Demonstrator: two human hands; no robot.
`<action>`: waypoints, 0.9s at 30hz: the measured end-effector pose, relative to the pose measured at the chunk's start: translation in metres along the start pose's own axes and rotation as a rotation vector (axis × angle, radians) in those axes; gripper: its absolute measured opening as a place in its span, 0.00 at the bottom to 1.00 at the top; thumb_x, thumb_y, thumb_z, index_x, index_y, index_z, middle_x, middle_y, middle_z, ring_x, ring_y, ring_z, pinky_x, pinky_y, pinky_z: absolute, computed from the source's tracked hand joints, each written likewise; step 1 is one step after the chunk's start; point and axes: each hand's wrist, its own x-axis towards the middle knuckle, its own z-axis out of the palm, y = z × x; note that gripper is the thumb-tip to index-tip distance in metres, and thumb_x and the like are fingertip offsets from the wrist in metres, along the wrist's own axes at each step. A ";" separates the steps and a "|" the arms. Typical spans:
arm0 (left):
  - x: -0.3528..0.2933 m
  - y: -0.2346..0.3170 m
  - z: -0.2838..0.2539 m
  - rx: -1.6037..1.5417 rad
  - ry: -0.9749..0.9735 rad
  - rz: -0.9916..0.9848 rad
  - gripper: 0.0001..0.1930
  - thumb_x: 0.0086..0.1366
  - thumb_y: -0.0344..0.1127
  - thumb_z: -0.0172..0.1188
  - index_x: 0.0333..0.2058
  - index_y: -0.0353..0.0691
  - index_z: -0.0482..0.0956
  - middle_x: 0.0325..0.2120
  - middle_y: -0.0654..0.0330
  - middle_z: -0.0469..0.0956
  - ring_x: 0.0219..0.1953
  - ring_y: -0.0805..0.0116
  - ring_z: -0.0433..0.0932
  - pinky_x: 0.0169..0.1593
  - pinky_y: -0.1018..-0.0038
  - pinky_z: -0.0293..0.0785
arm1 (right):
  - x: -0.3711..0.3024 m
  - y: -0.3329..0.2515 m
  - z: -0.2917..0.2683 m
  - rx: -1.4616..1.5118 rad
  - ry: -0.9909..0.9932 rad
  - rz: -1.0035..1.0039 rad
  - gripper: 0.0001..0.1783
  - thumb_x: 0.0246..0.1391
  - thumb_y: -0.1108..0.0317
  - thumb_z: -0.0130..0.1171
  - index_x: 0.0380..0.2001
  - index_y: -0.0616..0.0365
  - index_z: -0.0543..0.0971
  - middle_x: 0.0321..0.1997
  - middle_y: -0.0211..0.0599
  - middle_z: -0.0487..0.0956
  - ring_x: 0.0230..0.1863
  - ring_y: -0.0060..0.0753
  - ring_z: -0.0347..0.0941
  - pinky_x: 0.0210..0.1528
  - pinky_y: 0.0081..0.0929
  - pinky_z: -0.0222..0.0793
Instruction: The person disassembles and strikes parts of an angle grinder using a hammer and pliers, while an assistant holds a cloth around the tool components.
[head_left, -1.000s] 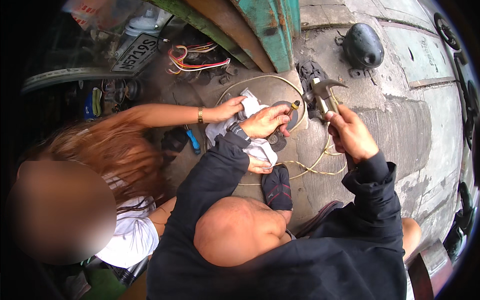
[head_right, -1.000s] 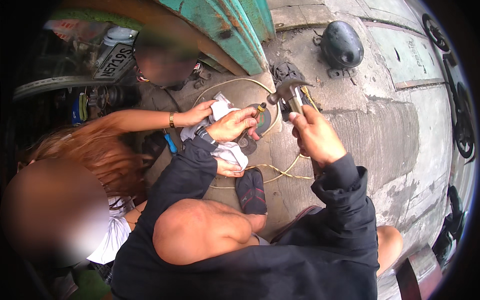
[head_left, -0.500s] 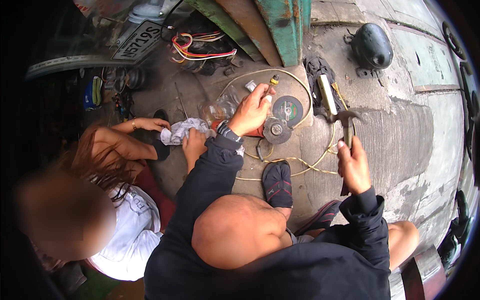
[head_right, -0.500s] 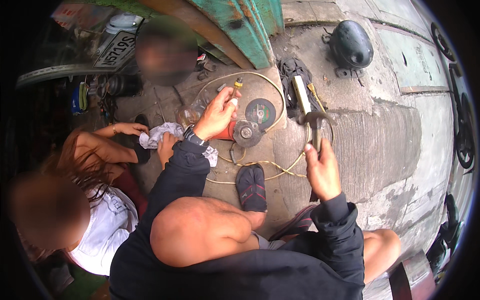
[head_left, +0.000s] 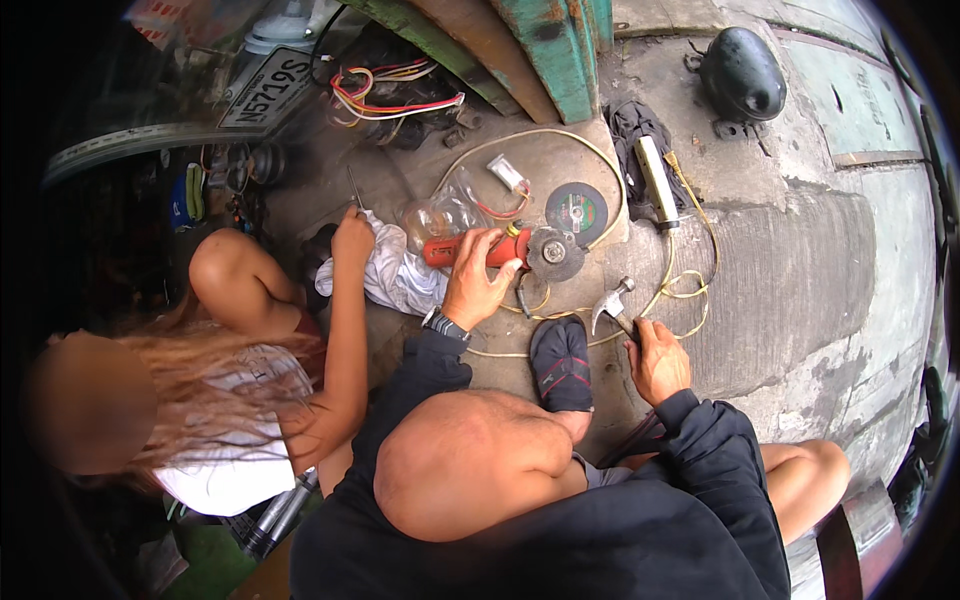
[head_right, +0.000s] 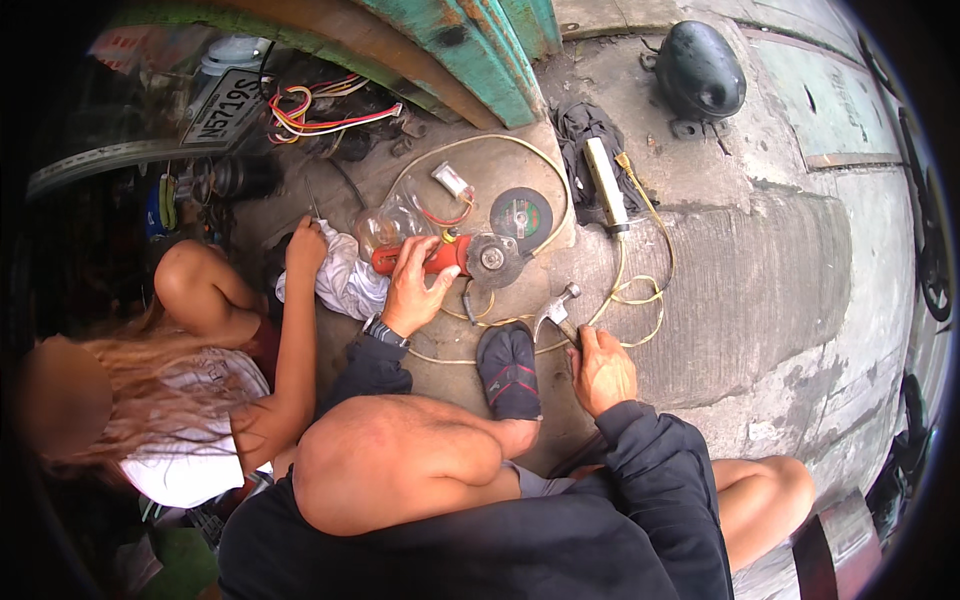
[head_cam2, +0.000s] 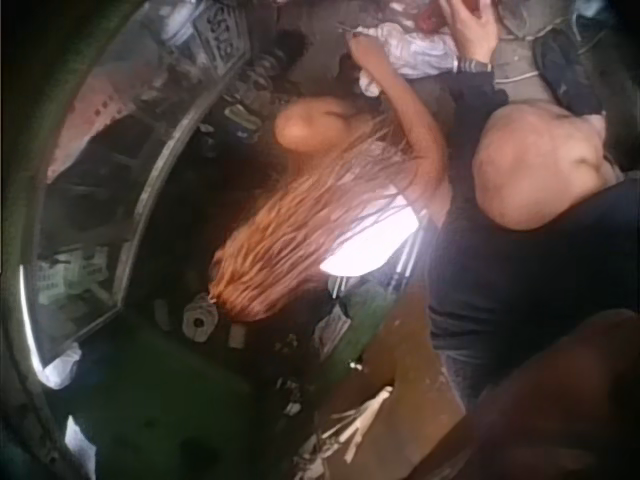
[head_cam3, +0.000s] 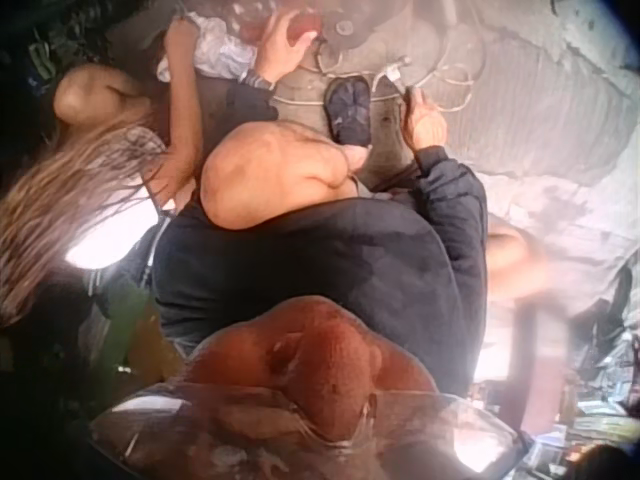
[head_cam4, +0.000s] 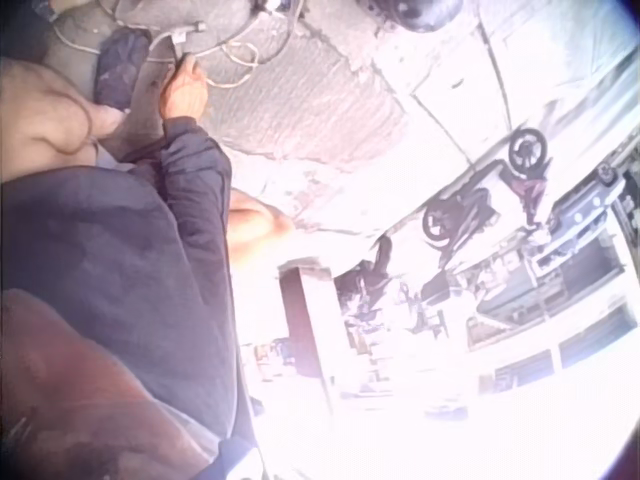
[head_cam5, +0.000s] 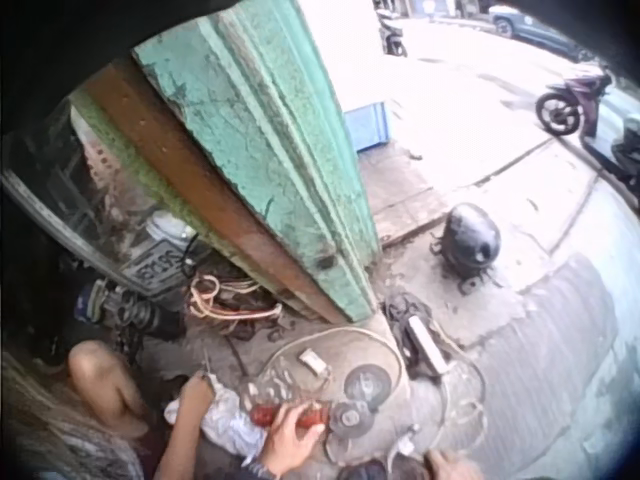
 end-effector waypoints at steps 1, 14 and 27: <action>-0.001 -0.002 0.002 -0.064 0.035 -0.101 0.26 0.62 0.29 0.64 0.58 0.35 0.68 0.48 0.49 0.73 0.50 0.52 0.76 0.54 0.60 0.73 | 0.002 0.003 0.005 -0.012 0.020 -0.025 0.17 0.58 0.65 0.60 0.49 0.58 0.75 0.38 0.50 0.76 0.42 0.56 0.75 0.44 0.48 0.72; 0.101 -0.028 0.019 0.020 -0.159 0.207 0.07 0.66 0.27 0.55 0.42 0.37 0.77 0.46 0.52 0.75 0.49 0.49 0.76 0.54 0.62 0.72 | 0.042 0.007 0.022 -0.054 0.126 -0.150 0.19 0.56 0.68 0.62 0.50 0.61 0.76 0.45 0.50 0.73 0.46 0.55 0.72 0.50 0.44 0.69; 0.033 0.004 0.011 -0.040 -0.306 0.099 0.42 0.52 0.49 0.75 0.62 0.42 0.67 0.60 0.52 0.70 0.65 0.49 0.65 0.68 0.57 0.58 | 0.112 -0.055 0.067 1.296 0.015 0.465 0.09 0.60 0.73 0.64 0.37 0.58 0.72 0.26 0.27 0.76 0.22 0.19 0.71 0.25 0.21 0.70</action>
